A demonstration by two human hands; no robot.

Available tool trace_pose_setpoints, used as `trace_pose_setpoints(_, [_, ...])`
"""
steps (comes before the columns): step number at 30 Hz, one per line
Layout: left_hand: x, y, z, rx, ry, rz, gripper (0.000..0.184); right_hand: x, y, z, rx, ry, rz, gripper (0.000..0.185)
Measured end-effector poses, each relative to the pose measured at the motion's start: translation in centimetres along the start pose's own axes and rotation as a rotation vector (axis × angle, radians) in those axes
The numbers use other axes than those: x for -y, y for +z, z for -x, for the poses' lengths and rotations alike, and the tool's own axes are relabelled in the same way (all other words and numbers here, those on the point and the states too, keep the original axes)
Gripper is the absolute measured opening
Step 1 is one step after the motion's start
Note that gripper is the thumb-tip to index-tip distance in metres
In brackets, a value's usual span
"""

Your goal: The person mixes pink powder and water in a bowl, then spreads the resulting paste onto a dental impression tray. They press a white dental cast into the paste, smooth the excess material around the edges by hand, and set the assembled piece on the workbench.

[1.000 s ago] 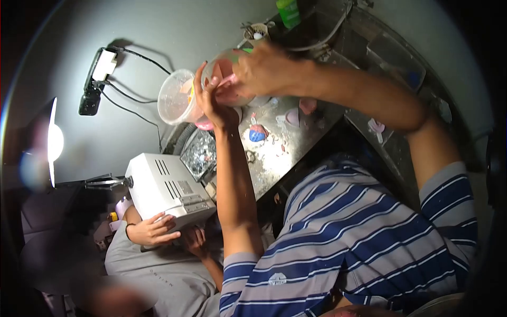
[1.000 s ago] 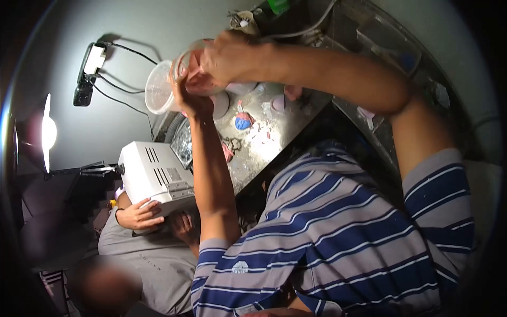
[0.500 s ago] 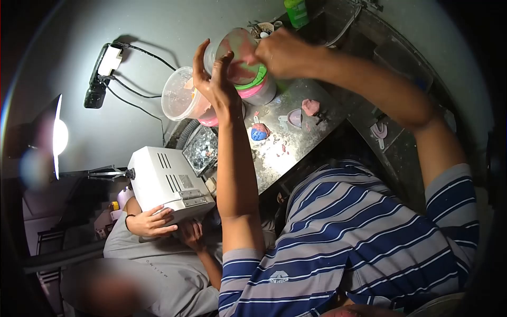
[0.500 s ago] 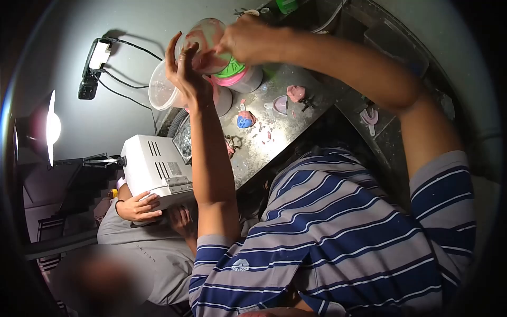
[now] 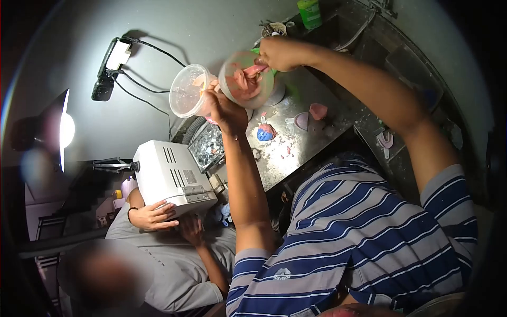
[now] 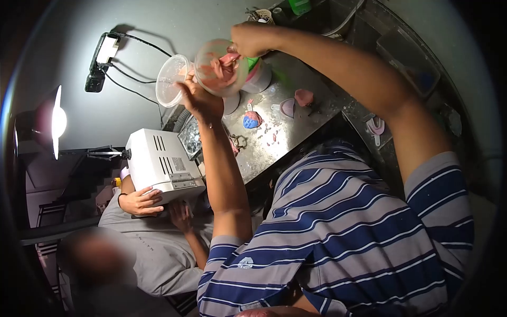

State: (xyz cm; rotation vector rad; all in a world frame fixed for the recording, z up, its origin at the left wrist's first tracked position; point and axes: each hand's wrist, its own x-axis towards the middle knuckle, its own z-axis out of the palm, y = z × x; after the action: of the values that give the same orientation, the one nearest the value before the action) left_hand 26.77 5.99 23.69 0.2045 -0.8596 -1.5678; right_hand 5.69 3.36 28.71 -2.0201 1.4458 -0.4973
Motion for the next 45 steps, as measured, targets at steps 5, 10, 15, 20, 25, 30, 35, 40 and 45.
trace_pose_setpoints(5, [-0.3,1.5,-0.8,-0.195,-0.035,-0.398,0.055,2.1,-1.1,0.6,-0.603,-0.566,0.456,0.024])
trace_pose_setpoints(10, [-0.7,2.5,-2.0,-0.191,0.183,-0.409,0.057,4.0,0.2,1.0,-0.411,-0.526,0.583,0.021])
trace_pose_setpoints(15, [-1.6,3.9,-2.6,-0.237,0.341,-0.488,0.052,1.9,0.4,-0.5,-0.723,-0.571,0.53,0.013])
trace_pose_setpoints(20, [-1.5,3.6,-3.0,-0.259,0.401,-0.589,0.053,1.5,1.1,0.0,-0.568,-0.869,0.561,0.009])
trace_pose_setpoints(25, [-1.5,5.0,-1.5,-0.306,0.377,-0.671,0.051,-3.1,3.9,-4.2,-0.701,-0.537,0.264,0.01])
trace_pose_setpoints(30, [0.0,-0.6,-0.4,-0.254,0.475,-0.775,0.053,-6.1,19.0,-4.8,-0.183,-0.494,-0.007,0.036])
trace_pose_setpoints(35, [2.7,-3.7,3.8,-0.392,0.293,-0.298,0.062,0.4,14.8,4.2,0.458,0.33,-0.632,0.055])
trace_pose_setpoints(40, [5.1,-6.4,8.4,-0.564,0.075,-0.114,0.065,-1.0,17.3,7.4,0.62,0.45,-1.057,0.055])
trace_pose_setpoints(45, [7.1,-7.0,12.8,-0.707,0.166,-0.219,0.052,-3.5,16.7,12.0,0.665,0.569,-1.356,0.041])
